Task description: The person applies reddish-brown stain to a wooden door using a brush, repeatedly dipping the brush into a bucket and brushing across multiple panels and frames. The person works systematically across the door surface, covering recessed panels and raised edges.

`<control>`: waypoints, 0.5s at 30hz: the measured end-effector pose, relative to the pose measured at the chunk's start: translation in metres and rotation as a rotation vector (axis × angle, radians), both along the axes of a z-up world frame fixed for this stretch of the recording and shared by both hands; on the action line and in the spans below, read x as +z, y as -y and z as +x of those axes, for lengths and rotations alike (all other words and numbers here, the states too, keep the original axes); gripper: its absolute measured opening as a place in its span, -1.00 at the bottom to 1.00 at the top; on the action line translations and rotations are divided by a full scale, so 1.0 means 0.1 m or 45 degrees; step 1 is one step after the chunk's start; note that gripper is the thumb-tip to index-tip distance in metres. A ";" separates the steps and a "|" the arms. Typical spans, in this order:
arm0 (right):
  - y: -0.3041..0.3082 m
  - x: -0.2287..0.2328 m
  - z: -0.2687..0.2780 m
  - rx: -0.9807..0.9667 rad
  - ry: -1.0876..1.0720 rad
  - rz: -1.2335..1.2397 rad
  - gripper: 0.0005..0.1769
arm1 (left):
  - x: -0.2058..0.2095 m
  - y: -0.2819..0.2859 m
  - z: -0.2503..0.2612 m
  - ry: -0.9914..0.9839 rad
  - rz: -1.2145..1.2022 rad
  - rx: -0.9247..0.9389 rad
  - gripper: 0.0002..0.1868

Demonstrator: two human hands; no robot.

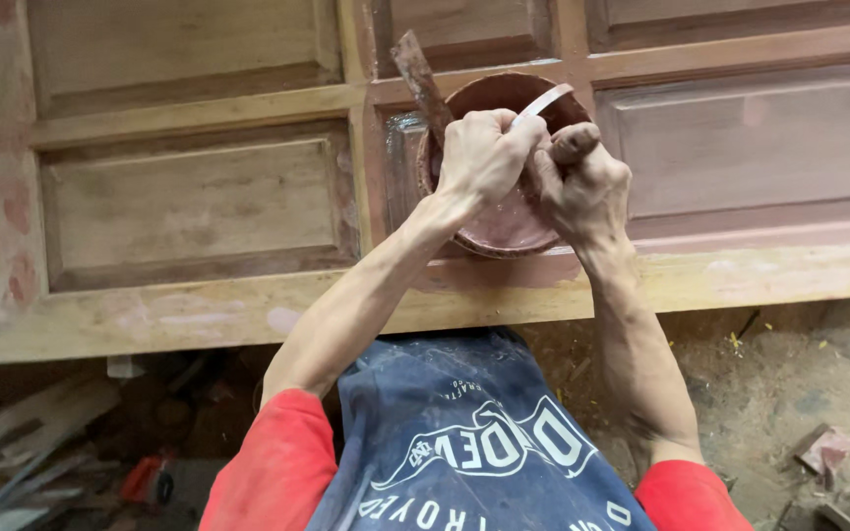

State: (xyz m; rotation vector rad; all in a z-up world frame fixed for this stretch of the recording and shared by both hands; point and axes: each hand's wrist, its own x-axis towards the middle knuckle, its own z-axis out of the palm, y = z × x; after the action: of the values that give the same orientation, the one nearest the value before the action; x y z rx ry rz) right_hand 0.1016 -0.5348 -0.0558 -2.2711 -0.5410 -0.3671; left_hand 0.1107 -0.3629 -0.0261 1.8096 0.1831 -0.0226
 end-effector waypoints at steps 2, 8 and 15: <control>-0.10 -0.09 0.11 0.020 0.042 -0.177 -0.83 | -0.09 -0.06 0.07 -0.007 0.173 0.056 -0.61; -0.21 -0.23 0.06 -0.026 0.061 -0.211 -0.80 | -0.43 -0.56 -0.05 0.359 0.589 0.620 -0.67; 0.04 -0.26 -0.27 -0.173 0.306 0.095 -0.88 | -0.92 -1.23 -0.67 0.068 0.255 0.763 -0.66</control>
State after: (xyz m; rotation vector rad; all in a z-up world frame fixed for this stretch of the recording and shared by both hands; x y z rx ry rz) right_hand 0.0747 -0.5388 -0.0821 -2.2109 -0.4850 -0.7228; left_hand 0.0438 -0.2397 -0.1185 1.8855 0.7020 0.4813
